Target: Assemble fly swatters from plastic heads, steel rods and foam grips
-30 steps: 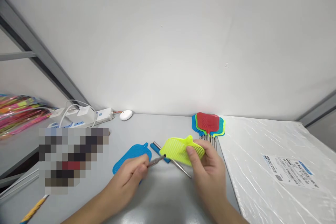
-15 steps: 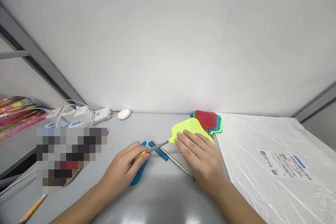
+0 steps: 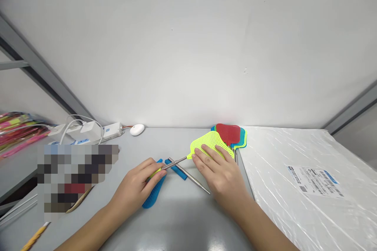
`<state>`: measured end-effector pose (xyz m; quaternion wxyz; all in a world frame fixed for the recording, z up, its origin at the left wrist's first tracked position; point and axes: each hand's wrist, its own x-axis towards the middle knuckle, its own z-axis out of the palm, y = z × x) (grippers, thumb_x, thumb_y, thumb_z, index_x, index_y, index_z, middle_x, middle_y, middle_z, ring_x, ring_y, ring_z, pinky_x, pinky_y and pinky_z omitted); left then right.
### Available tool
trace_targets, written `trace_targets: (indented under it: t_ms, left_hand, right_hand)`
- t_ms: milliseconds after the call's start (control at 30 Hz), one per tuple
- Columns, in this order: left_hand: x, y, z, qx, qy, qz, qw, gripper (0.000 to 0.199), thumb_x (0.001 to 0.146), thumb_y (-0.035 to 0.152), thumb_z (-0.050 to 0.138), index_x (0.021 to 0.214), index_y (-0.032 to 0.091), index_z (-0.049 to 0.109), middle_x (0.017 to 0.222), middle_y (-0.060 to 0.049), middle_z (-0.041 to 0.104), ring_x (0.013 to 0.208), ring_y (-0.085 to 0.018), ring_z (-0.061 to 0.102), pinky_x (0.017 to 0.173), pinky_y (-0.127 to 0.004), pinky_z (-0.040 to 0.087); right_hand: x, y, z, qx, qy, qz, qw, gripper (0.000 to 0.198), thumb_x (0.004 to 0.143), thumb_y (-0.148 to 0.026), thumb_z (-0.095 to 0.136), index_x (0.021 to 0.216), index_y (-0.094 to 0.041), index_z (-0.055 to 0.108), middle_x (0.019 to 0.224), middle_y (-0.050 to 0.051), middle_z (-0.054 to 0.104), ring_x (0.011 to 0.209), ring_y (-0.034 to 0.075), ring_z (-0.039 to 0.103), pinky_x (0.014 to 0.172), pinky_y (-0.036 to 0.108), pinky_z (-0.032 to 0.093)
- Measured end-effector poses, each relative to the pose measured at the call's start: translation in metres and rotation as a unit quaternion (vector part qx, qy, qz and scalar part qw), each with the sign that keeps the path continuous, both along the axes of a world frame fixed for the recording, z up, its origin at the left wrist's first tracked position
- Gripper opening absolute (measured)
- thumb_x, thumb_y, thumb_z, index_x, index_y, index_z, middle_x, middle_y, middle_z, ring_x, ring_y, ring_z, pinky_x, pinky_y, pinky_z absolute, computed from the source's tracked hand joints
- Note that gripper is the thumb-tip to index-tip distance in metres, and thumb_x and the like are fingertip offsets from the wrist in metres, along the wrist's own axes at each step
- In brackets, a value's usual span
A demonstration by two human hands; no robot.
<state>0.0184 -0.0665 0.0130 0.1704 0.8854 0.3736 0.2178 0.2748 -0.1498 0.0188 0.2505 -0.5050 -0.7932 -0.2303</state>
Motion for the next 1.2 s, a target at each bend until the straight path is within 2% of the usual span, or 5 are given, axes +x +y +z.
trace_targets:
  t_ms: [333, 867, 1200]
  left_hand:
    - [-0.006, 0.004, -0.006, 0.105, 0.050, 0.001, 0.993, 0.030, 0.099, 0.038, 0.038, 0.102, 0.024, 0.065, 0.091, -0.003, 0.062, 0.075, -0.013, 0.061, 0.064, -0.022, 0.045]
    - [-0.007, 0.005, -0.009, 0.111, 0.035, 0.008, 0.993, 0.026, 0.097, 0.036, 0.043, 0.107, 0.025, 0.065, 0.094, -0.003, 0.062, 0.071, -0.012, 0.059, 0.063, -0.023, 0.043]
    - [-0.004, 0.002, -0.006, 0.090, 0.024, -0.004, 0.996, 0.024, 0.097, 0.034, 0.045, 0.104, 0.025, 0.066, 0.088, -0.002, 0.061, 0.068, -0.012, 0.058, 0.061, -0.023, 0.043]
  right_hand:
    - [-0.011, -0.002, 0.002, 0.012, 0.008, -0.024, 1.000, 0.038, 0.092, -0.004, 0.044, 0.123, -0.019, 0.062, 0.123, 0.004, 0.067, 0.118, 0.023, 0.058, 0.106, 0.048, 0.032]
    - [-0.015, -0.002, 0.000, 0.007, 0.035, -0.039, 0.999, 0.034, 0.092, -0.005, 0.046, 0.119, -0.019, 0.063, 0.119, 0.002, 0.069, 0.109, 0.023, 0.062, 0.104, 0.047, 0.030]
    - [-0.012, -0.002, 0.000, -0.013, 0.025, -0.013, 1.000, 0.037, 0.092, -0.005, 0.045, 0.121, -0.020, 0.062, 0.119, 0.003, 0.069, 0.110, 0.021, 0.061, 0.105, 0.047, 0.029]
